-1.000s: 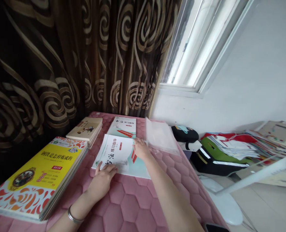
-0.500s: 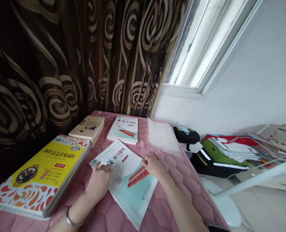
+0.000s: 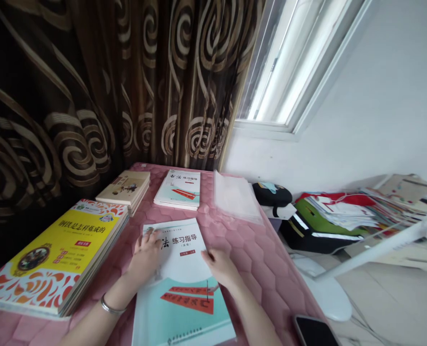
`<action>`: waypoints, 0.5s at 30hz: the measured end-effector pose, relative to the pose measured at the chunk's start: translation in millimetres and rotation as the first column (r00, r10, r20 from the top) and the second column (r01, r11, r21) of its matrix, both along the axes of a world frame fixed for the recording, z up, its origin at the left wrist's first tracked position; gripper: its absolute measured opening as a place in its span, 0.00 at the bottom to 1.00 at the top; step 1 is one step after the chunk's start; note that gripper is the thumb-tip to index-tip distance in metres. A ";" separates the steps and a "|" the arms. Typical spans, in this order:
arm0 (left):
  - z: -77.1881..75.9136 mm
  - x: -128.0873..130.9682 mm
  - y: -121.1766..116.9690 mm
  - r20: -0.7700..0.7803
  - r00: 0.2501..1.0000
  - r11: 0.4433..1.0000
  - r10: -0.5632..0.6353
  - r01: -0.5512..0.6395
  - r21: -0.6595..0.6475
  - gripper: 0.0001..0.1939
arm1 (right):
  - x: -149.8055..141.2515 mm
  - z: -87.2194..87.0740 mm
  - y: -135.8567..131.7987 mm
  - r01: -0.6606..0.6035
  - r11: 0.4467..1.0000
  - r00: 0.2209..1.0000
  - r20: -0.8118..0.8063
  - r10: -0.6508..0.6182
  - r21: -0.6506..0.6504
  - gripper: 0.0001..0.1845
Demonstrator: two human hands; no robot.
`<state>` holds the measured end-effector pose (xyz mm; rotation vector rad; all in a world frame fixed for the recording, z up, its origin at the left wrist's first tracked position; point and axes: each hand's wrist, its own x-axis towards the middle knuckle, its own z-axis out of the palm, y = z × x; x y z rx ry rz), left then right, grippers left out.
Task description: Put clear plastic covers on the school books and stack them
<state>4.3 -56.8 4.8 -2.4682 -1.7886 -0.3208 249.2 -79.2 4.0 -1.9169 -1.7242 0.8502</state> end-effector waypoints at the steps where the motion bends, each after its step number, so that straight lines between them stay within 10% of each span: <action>1: 0.4 -0.7 0.3 0.008 0.999 0.999 0.031 -0.031 -0.008 0.19 | -4.9 -2.2 2.4 0.025 0.999 0.998 0.051 -0.027 0.038 0.20; 6: 0.1 -7.4 4.6 0.145 0.969 0.979 0.202 -0.194 -0.069 0.18 | -9.0 -19.9 -2.1 0.153 0.975 0.981 0.096 -0.170 0.162 0.20; 15: -15.5 -10.7 23.7 0.596 0.781 0.982 0.187 -0.133 -0.133 0.14 | 0.3 -28.2 3.1 0.335 0.914 0.942 -0.066 -0.329 0.231 0.24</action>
